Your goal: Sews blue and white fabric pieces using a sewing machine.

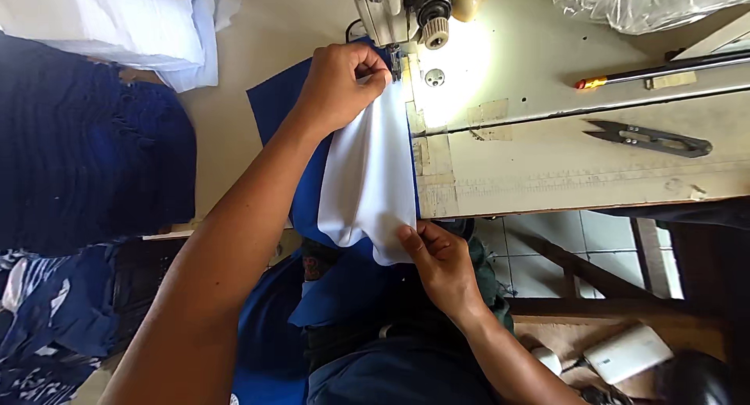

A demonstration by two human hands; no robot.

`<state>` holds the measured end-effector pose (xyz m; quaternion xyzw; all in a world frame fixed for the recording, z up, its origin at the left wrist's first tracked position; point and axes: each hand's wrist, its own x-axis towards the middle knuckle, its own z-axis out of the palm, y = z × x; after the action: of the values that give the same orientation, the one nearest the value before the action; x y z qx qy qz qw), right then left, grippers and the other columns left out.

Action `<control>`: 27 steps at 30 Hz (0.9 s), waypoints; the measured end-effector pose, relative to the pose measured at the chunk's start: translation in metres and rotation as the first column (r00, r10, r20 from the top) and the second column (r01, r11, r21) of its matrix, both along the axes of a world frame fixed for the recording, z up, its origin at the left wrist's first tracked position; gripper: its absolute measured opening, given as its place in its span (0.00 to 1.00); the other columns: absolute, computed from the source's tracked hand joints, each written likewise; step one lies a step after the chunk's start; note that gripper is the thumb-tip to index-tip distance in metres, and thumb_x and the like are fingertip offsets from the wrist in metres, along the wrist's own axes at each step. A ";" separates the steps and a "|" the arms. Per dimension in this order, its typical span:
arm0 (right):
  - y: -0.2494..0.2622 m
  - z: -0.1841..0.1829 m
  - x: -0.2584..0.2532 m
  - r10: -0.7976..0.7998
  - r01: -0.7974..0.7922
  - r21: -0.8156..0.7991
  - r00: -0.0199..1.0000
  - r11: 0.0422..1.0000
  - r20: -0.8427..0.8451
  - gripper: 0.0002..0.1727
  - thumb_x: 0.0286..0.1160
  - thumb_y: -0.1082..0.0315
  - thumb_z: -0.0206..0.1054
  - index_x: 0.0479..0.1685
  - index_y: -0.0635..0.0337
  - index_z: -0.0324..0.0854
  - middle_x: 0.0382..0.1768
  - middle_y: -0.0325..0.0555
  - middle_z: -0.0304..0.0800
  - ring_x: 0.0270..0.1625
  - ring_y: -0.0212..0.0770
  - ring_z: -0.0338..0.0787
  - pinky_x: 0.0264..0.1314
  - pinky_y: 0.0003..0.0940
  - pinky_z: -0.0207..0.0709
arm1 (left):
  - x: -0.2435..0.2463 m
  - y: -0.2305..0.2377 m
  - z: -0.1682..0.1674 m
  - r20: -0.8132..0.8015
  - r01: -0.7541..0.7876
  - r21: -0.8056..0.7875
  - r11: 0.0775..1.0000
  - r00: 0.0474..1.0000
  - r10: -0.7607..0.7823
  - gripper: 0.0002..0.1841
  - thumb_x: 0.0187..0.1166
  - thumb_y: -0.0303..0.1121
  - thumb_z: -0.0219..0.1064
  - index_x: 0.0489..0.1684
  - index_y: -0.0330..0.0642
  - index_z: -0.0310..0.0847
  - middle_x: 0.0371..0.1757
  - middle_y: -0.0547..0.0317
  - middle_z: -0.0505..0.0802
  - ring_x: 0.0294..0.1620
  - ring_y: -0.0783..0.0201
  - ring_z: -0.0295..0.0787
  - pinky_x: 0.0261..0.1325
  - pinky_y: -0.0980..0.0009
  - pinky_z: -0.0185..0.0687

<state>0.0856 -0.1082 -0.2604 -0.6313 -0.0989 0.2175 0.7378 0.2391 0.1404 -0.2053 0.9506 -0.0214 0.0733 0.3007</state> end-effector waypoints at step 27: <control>-0.023 -0.066 -0.011 0.056 0.026 -0.267 0.954 0.963 0.293 0.18 0.72 0.68 0.74 0.60 0.64 0.84 0.46 0.49 0.94 0.47 0.36 0.93 0.53 0.36 0.87 | -0.247 -0.099 -0.071 0.490 0.014 0.218 0.976 0.863 -0.122 0.10 0.75 0.33 0.75 0.51 0.51 0.95 0.48 0.56 0.93 0.60 0.54 0.84 0.66 0.55 0.70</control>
<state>0.0744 -0.1311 -0.3267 -0.7498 -0.1837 0.1367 0.6208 -0.0079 0.0419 -0.2760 0.9238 -0.1397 0.3038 0.1866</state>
